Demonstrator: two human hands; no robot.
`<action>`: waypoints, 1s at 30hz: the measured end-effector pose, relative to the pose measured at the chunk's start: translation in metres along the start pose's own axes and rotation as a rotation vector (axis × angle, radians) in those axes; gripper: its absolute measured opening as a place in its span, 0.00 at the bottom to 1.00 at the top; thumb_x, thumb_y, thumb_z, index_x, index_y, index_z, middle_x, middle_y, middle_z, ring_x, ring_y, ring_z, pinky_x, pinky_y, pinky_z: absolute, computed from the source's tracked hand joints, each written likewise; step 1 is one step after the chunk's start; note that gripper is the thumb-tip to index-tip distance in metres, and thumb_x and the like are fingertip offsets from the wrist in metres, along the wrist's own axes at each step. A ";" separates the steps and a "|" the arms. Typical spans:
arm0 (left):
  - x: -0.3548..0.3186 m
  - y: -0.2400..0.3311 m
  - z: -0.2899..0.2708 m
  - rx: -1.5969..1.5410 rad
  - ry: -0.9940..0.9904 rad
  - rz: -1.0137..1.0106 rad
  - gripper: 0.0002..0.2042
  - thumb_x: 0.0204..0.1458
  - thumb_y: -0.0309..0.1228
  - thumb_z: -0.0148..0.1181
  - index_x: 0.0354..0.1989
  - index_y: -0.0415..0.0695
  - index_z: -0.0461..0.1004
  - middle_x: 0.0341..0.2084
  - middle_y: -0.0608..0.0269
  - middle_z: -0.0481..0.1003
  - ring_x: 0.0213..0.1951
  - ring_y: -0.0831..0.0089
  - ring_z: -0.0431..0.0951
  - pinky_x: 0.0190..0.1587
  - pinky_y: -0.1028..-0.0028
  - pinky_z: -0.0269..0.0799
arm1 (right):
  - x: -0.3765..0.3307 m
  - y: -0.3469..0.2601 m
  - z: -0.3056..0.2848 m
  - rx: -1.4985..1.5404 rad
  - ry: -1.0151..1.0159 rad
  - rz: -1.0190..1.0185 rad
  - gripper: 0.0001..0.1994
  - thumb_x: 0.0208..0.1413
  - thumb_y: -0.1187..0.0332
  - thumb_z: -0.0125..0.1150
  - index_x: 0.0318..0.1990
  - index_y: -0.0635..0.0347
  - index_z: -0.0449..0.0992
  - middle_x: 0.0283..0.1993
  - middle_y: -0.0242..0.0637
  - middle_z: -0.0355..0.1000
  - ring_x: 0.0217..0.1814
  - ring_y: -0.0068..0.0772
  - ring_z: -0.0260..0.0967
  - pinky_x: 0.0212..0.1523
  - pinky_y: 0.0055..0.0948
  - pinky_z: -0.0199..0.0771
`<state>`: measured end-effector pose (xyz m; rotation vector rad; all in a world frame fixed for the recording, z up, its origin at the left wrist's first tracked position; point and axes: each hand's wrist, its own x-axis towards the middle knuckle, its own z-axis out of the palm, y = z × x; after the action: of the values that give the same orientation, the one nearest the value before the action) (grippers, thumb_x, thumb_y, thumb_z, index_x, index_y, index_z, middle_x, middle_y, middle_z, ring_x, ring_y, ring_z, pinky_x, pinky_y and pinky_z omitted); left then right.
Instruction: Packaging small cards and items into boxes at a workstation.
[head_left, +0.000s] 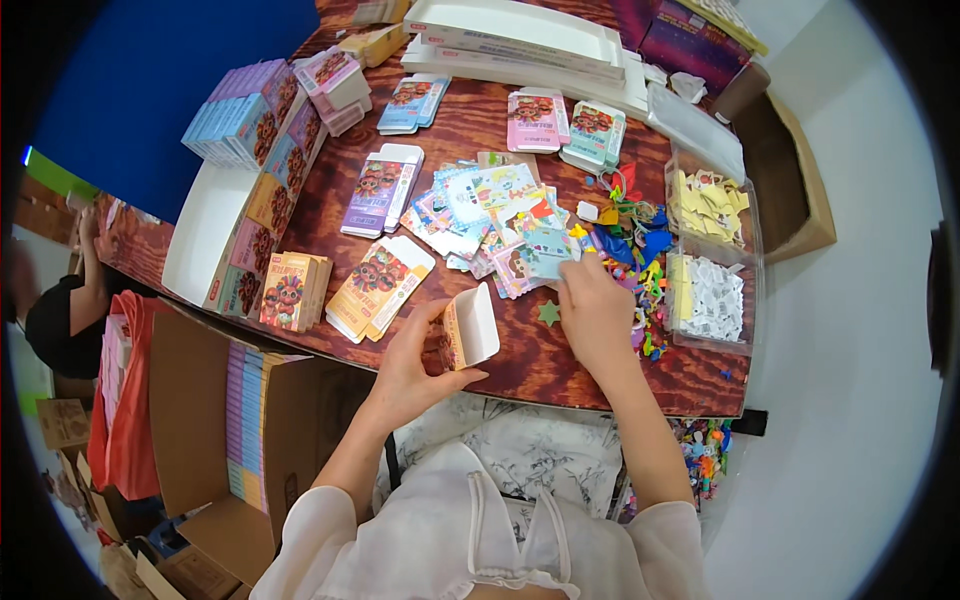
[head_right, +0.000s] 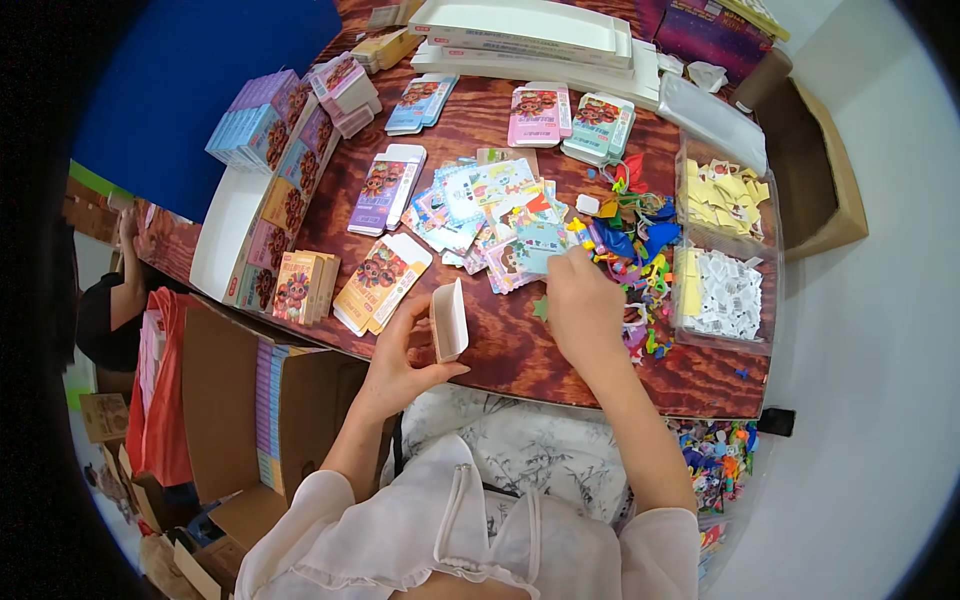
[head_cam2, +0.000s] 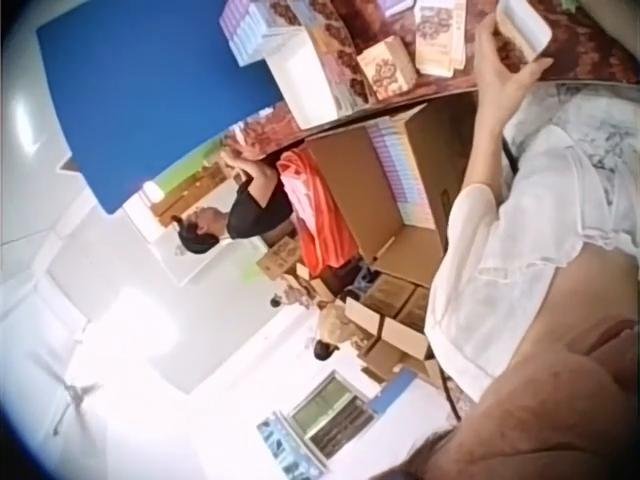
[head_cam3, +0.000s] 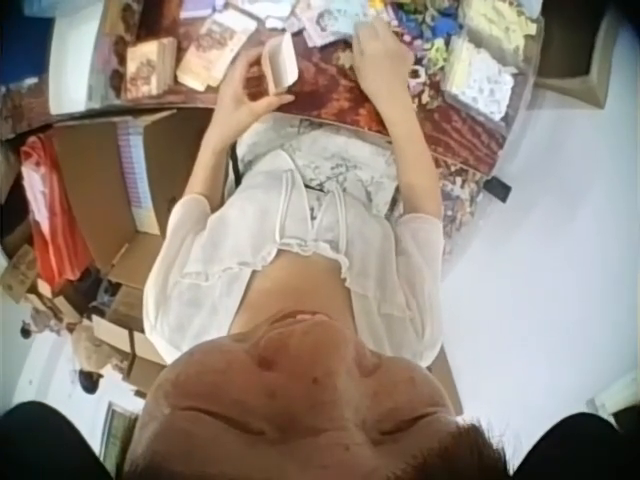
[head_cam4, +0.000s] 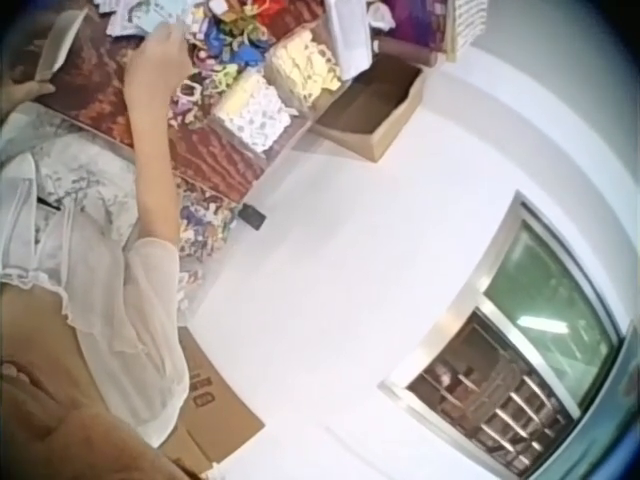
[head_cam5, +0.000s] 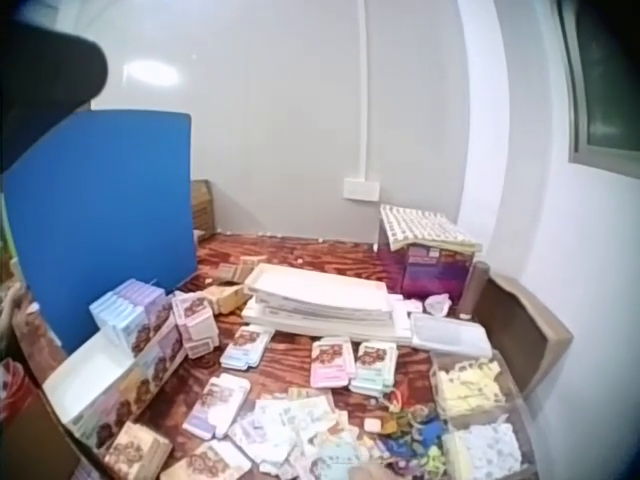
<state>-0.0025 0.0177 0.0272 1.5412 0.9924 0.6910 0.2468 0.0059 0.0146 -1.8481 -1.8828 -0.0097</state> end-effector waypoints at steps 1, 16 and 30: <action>0.000 -0.002 0.000 0.010 0.011 0.004 0.37 0.40 0.27 0.77 0.60 0.41 0.62 0.51 0.59 0.70 0.51 0.70 0.75 0.51 0.69 0.75 | 0.000 0.002 -0.005 0.000 0.000 0.000 0.09 0.50 0.75 0.66 0.39 0.60 0.74 0.36 0.42 0.68 0.33 0.46 0.73 0.31 0.38 0.71; 0.014 0.017 0.018 0.558 0.184 0.261 0.34 0.37 0.28 0.76 0.55 0.41 0.65 0.49 0.54 0.72 0.52 0.53 0.71 0.51 0.60 0.70 | -0.028 -0.009 -0.073 1.188 -0.077 0.670 0.06 0.57 0.72 0.63 0.30 0.61 0.73 0.24 0.24 0.68 0.21 0.12 0.55 0.21 0.19 0.52; 0.009 0.013 0.026 0.697 0.185 0.245 0.36 0.37 0.31 0.77 0.56 0.41 0.65 0.49 0.54 0.72 0.51 0.52 0.71 0.48 0.60 0.72 | -0.014 -0.041 -0.030 0.242 -0.112 0.184 0.07 0.53 0.70 0.62 0.32 0.64 0.73 0.29 0.42 0.73 0.30 0.44 0.73 0.33 0.39 0.69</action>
<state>0.0271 0.0124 0.0332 2.2645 1.2772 0.7027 0.2182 -0.0208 0.0493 -1.8765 -1.6933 0.3745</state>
